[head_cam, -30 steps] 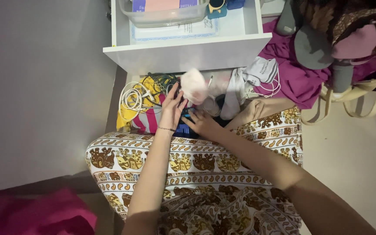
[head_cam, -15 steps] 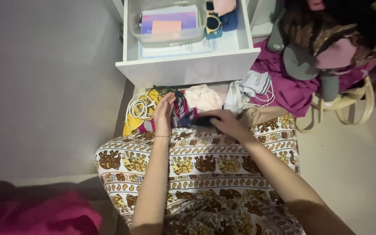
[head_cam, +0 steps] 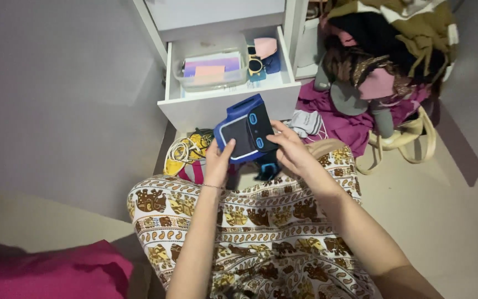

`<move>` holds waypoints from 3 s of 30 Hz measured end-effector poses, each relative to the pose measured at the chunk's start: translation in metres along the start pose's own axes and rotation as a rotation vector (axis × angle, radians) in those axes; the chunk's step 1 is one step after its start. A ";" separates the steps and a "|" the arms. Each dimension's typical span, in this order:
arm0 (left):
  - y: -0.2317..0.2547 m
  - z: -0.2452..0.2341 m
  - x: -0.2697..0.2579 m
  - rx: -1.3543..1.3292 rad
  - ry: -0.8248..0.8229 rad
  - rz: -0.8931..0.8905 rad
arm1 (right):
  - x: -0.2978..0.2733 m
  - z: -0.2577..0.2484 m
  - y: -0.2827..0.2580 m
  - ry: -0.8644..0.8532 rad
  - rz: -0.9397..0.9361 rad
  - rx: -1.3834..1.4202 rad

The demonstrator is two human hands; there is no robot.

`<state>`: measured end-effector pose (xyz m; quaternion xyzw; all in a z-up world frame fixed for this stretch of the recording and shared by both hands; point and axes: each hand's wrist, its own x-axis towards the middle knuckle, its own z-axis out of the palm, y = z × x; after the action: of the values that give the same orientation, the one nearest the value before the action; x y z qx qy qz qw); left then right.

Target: The person sits on the floor and organizes a white drawer unit. They repeatedly pick up papers and a small pink card from their lap, place them into the open drawer, and then remove them again. They also handle a black pouch and a pink cloth, placing them into the drawer before removing them as well.

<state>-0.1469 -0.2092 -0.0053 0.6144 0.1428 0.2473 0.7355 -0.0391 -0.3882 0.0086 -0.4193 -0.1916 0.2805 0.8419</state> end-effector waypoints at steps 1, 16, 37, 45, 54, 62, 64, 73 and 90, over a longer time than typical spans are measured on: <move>0.013 -0.003 -0.004 0.001 -0.007 0.009 | -0.004 0.005 -0.002 -0.002 -0.011 0.000; 0.085 -0.008 0.022 0.172 0.105 0.167 | 0.009 0.058 -0.047 -0.058 -0.216 -0.571; 0.108 -0.032 0.153 -0.343 -0.155 0.140 | 0.118 0.032 -0.071 -0.235 -0.273 -0.959; 0.093 -0.060 0.182 -0.340 -0.146 0.332 | 0.145 -0.004 -0.005 0.032 -0.161 -0.745; 0.106 -0.070 0.175 -0.273 -0.007 0.336 | 0.134 0.058 -0.068 0.187 -0.426 -0.678; 0.094 -0.061 0.198 -0.125 -0.010 0.302 | 0.185 -0.018 -0.026 0.327 -0.494 -0.830; 0.089 -0.059 0.207 -0.093 -0.011 0.297 | 0.190 -0.018 -0.024 0.338 -0.493 -0.808; 0.059 -0.062 0.224 -0.238 -0.145 0.204 | 0.220 -0.033 -0.042 0.509 -0.749 -0.999; 0.020 -0.065 0.255 -0.220 -0.155 0.206 | 0.258 0.000 -0.026 0.130 -0.723 -1.055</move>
<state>0.0290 -0.0151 0.0245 0.5587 -0.0059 0.2876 0.7779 0.1671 -0.2376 0.0520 -0.7022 -0.3817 -0.1792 0.5737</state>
